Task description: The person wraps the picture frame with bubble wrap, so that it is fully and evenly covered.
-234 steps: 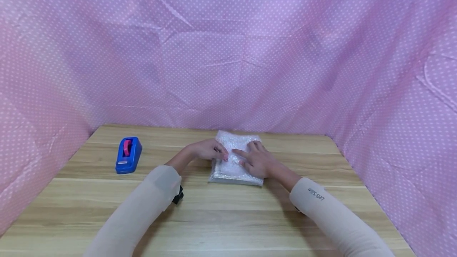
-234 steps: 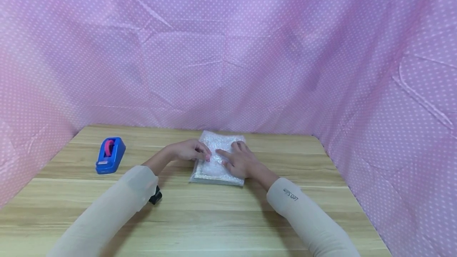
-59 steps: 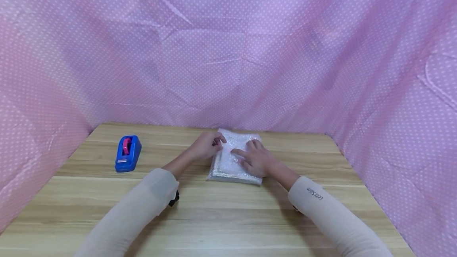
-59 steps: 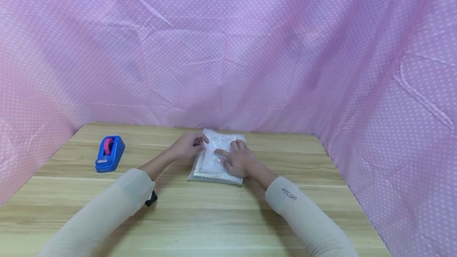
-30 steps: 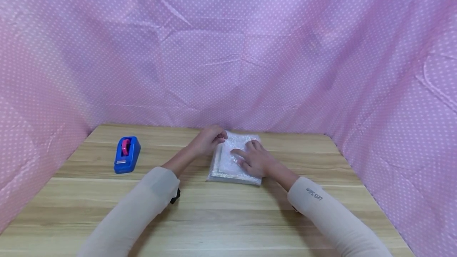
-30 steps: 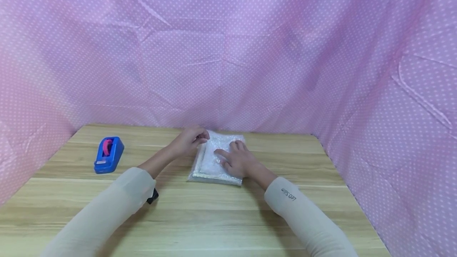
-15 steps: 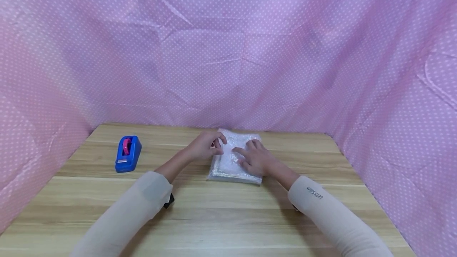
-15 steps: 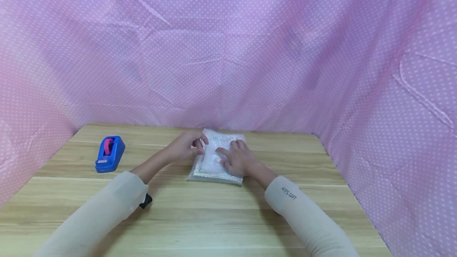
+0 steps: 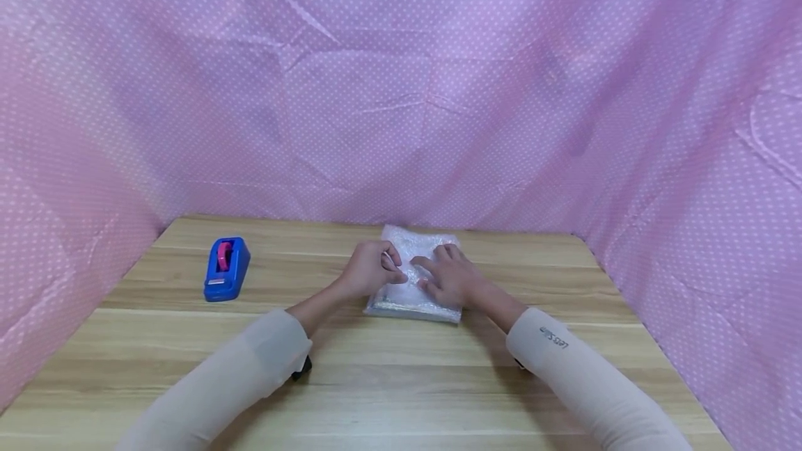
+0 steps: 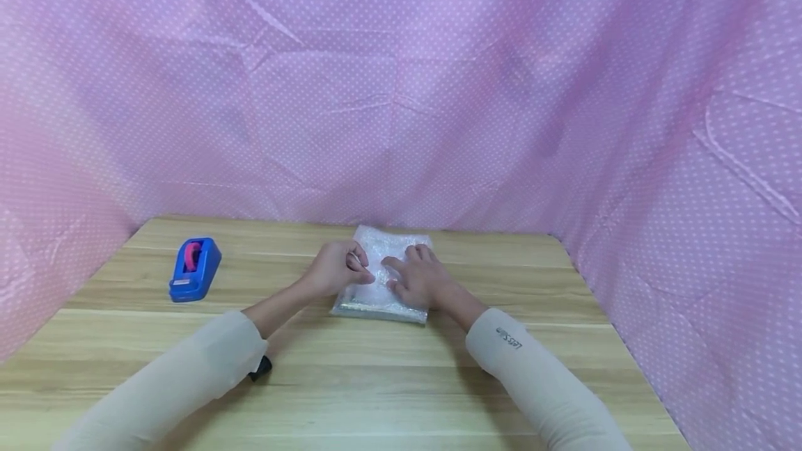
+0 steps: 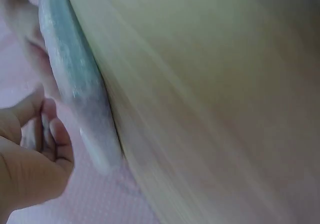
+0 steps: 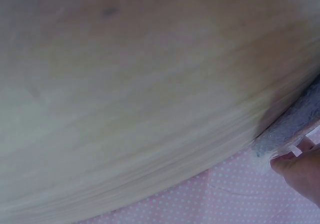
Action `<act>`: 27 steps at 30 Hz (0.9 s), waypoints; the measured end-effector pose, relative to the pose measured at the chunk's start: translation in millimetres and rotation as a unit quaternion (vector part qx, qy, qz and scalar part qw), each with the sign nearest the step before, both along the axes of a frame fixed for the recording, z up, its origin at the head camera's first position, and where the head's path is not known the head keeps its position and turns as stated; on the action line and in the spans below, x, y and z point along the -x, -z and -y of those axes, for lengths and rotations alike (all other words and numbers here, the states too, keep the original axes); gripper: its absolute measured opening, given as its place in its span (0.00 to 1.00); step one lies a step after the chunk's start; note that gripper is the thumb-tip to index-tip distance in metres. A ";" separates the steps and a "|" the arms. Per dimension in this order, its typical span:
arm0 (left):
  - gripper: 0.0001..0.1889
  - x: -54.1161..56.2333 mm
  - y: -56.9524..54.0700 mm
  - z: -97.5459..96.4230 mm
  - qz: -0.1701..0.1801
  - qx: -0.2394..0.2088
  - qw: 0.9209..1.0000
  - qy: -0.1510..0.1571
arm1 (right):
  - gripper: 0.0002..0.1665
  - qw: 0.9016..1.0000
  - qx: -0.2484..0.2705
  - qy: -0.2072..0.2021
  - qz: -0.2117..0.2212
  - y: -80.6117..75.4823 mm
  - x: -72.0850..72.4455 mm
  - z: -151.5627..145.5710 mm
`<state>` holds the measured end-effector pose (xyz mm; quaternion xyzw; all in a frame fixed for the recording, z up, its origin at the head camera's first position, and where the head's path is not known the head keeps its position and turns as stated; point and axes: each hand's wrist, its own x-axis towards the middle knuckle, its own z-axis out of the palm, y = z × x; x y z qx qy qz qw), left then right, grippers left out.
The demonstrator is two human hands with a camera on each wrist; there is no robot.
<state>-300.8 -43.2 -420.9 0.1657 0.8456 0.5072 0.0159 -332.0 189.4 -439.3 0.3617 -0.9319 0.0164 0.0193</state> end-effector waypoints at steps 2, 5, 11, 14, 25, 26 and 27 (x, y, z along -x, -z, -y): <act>0.14 -3.0 1.4 -6.3 0.023 -0.004 1.000 -0.007 | 0.32 1.000 -0.005 0.003 -0.001 -0.2 -0.1 -0.6; 0.14 -5.9 5.2 -14.0 0.037 0.002 0.999 0.002 | 0.33 1.000 -0.012 0.006 0.002 -0.9 -0.4 -0.7; 0.12 -5.1 2.8 -16.3 -0.003 0.040 0.999 0.010 | 0.33 1.000 -0.021 0.006 0.008 -2.1 -0.5 0.3; 0.14 0.7 -5.1 -9.9 -0.020 0.066 0.997 -0.026 | 0.33 1.000 -0.018 0.005 0.008 -3.4 -1.0 0.7; 0.18 31.9 -10.6 -1.6 -0.060 0.182 0.980 0.052 | 0.33 1.000 -0.013 0.001 0.004 -2.5 -0.1 -0.4; 0.17 32.8 -10.4 -2.1 -0.058 0.185 0.979 0.056 | 0.33 1.000 -0.014 0.001 0.003 -2.1 0.2 -0.3; 0.15 33.2 -10.5 -2.3 -0.057 0.189 0.979 0.058 | 0.33 1.000 -0.014 0.000 0.002 -1.9 0.5 0.0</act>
